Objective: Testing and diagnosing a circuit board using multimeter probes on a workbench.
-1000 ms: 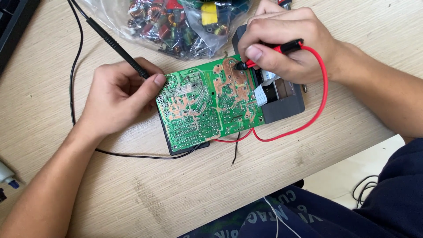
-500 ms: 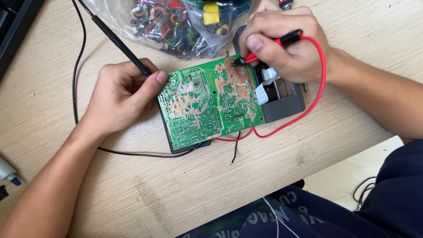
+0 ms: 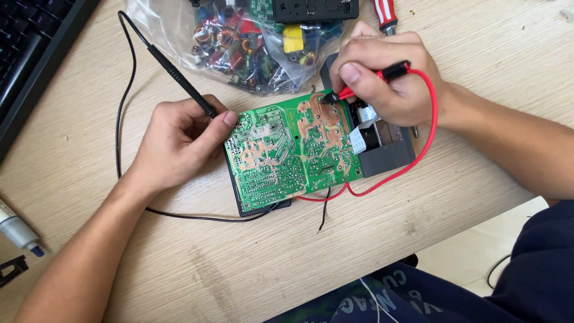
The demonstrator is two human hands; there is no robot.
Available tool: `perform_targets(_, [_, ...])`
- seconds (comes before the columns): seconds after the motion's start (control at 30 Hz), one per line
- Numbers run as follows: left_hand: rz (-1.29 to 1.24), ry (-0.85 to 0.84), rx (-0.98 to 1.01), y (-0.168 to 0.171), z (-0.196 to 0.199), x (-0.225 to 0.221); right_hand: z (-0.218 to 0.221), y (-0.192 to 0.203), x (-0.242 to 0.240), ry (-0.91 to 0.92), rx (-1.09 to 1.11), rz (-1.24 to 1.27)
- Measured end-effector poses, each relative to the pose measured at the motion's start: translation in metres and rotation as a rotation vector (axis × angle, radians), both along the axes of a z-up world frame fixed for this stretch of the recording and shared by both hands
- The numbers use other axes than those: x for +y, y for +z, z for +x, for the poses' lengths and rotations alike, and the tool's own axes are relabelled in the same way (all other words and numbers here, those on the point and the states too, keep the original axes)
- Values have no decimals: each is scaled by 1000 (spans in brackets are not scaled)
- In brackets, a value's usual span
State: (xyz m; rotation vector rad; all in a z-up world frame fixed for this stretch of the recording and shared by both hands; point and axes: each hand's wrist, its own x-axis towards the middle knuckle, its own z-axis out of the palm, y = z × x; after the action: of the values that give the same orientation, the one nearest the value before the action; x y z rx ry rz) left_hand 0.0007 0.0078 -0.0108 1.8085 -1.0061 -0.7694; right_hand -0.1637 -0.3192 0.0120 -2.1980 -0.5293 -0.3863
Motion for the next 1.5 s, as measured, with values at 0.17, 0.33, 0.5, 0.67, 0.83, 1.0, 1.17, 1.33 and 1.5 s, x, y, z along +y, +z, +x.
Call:
perform_targets(0.17, [-5, 8, 38, 1, 0, 0, 0, 1, 1, -6, 19, 32])
perform_targets(0.33, [-10, 5, 20, 1, -1, 0, 2, -2, 2, 38, -15, 32])
perform_targets(0.5, [6, 10, 47, -1, 0, 0, 1, -5, 2, 2, -8, 39])
perform_targets(0.67, [3, 8, 49, 0, 1, -1, 0, -3, 2, -6, 1, 41])
perform_targets(0.83, [28, 49, 140, -2, -2, -2, 1, -3, 3, 62, -46, 47])
perform_targets(1.0, [38, 66, 106, -6, 0, -3, 0, -6, 2, 26, -23, 70])
perform_targets(1.17, [46, 74, 92, 2, -1, -5, 0, -9, 1, 29, -35, 69])
perform_targets(1.33, [110, 100, -68, -9, 2, -1, 1, -6, 4, 54, -75, 63])
perform_targets(1.5, [54, 114, 56, -6, 2, -2, 4, -7, 3, 71, -100, 68])
